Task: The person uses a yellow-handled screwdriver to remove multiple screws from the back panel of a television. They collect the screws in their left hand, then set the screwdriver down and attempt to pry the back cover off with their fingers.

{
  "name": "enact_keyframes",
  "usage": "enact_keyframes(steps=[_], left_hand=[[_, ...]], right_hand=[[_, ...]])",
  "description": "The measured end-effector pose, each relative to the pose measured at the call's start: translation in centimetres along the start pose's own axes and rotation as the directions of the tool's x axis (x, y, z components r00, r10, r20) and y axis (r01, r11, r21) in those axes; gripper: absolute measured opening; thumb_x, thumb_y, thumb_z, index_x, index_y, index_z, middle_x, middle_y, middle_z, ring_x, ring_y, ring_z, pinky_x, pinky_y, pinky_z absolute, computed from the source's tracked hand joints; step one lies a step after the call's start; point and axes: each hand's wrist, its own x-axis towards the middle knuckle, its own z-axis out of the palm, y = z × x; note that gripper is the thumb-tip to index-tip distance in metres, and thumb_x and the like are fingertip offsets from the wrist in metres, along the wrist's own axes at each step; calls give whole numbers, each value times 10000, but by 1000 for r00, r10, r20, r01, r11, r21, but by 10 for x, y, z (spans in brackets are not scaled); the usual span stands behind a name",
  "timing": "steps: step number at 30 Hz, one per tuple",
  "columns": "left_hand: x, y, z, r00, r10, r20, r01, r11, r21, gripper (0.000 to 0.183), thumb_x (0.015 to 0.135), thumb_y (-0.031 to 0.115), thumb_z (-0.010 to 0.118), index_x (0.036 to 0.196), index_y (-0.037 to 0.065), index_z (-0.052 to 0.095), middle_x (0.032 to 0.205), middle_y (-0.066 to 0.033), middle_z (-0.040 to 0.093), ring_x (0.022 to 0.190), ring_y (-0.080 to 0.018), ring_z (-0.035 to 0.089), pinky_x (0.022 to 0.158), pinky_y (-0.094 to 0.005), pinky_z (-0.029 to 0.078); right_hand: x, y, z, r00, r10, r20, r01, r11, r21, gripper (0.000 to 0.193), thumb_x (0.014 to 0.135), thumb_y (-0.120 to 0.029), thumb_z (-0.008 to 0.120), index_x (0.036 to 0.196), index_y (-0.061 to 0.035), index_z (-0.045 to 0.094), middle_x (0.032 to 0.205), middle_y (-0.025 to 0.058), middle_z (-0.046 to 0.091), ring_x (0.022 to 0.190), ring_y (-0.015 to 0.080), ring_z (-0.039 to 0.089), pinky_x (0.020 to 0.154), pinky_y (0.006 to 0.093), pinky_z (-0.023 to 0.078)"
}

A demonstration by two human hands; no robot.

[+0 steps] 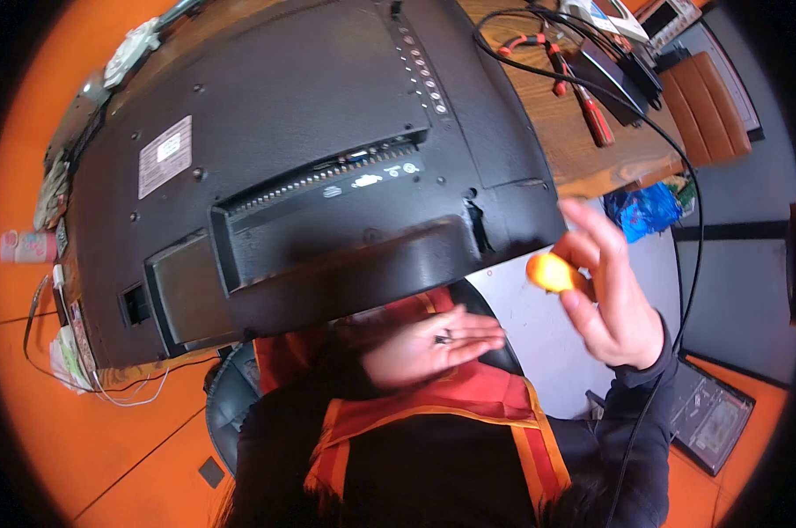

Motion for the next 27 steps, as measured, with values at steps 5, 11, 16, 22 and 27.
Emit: enact_keyframes(steps=[5, 11, 16, 22, 27], left_hand=[[-25, 10, -28, 971, 106, -213, -88, 992, 92, 471, 974, 295, 310, 1225, -95, 395, 1266, -216, 450, 1185, -291, 453, 996, -343, 395], [-24, 19, -46, 885, 270, -378, -167, 945, 282, 450, 971, 265, 341, 1202, -115, 409, 1245, -223, 452, 1188, -293, 439, 1024, -346, 362], [-26, 21, -46, 918, 270, -290, -180, 937, 301, 464, 974, 267, 318, 1265, -93, 353, 1292, -219, 412, 1227, -296, 395, 1048, -351, 325], [-31, 18, -37, 966, 260, -7, -248, 928, 279, 482, 976, 269, 285, 1376, 4, 231, 1441, -158, 220, 1333, -242, 234, 1087, -331, 242], [-30, 17, -38, 976, 217, 11, -215, 957, 197, 467, 979, 250, 283, 1373, 3, 237, 1436, -144, 241, 1331, -238, 239, 1078, -313, 264]], right_hand=[[-18, -2, -24, 990, 111, -93, -112, 994, -7, 545, 830, -5, 457, 1341, -29, 269, 974, 154, 520, 793, 209, 561, 720, 306, 479], [-6, 13, -36, 601, -357, -715, 228, 934, -275, 439, 894, -99, 490, 1299, -102, 321, 970, 201, 580, 864, 290, 617, 730, 386, 554], [18, 37, -26, 484, -266, -833, 187, 962, -198, 403, 903, -113, 503, 1268, -103, 332, 1024, 233, 568, 953, 310, 604, 743, 411, 555], [29, 40, -33, 457, -263, -850, 236, 957, -168, 407, 904, -113, 505, 1275, -68, 343, 1040, 211, 580, 944, 288, 615, 709, 362, 566], [40, 41, -34, 448, -260, -855, 288, 948, -137, 491, 850, -8, 534, 1301, -64, 347, 1031, 155, 577, 865, 214, 624, 695, 295, 563]])
